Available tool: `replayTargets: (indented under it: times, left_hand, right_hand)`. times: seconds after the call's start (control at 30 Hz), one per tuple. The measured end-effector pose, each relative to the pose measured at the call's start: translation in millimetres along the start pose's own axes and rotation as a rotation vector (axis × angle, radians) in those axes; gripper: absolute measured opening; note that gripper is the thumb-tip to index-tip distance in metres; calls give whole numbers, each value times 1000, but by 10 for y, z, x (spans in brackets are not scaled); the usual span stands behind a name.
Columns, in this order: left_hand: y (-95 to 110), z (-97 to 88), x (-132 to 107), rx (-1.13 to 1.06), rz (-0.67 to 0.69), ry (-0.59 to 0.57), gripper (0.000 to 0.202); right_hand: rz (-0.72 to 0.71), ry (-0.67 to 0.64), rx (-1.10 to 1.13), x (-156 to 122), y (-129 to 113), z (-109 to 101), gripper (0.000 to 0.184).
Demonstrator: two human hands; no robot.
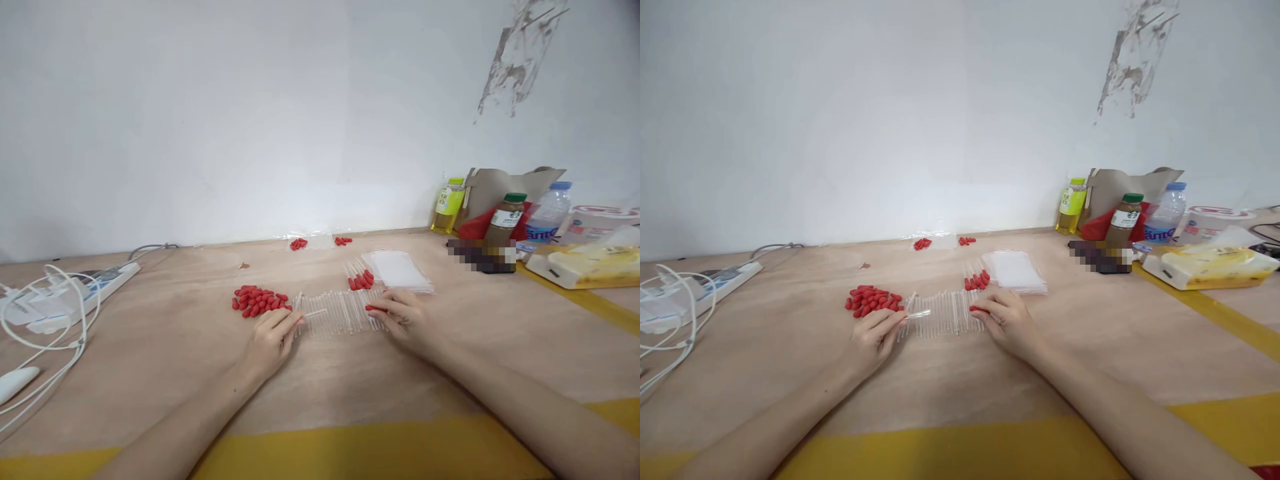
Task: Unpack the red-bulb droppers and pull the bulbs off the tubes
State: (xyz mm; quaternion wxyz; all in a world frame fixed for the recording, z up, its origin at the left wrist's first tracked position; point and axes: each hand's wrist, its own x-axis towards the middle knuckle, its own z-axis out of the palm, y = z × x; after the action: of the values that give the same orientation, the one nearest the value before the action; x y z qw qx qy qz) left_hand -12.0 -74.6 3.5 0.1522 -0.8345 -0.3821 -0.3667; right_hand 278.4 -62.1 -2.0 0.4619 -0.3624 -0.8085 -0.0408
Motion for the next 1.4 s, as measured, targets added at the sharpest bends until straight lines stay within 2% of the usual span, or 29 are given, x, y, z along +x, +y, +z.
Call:
replayTargets:
  times: [0.07,0.17,0.27,0.37,0.5,0.67,0.83,1.1,1.27,1.4]
  left_hand:
    - [-19,27,36,-22,-73,35,26]
    - [-35,50,97,0,-140,79,31]
    - [-54,80,137,10,-88,101,26]
    - [-79,129,148,55,-1,89,21]
    - [-117,175,135,112,81,3,23]
    - [-133,178,127,169,163,-85,21]
    - [-117,156,129,169,156,-147,19]
    - [-50,94,122,34,115,-202,22]
    - [-36,59,122,-47,74,-266,25]
    - [-43,37,112,-94,34,-275,26]
  right_hand:
    - [100,7,85,50,51,-12,19]
    - [329,13,48,96,189,-52,24]
    - [517,-50,-6,104,381,-145,26]
    - [621,-108,13,111,514,-252,26]
    - [643,-139,41,122,558,-301,25]
    - [690,-174,95,91,575,-217,27]
    - [680,-184,59,62,601,-183,24]
    - [699,-208,39,35,615,-170,22]
    - [718,-254,20,33,619,-172,27]
    - [747,-323,-102,40,619,-206,34]
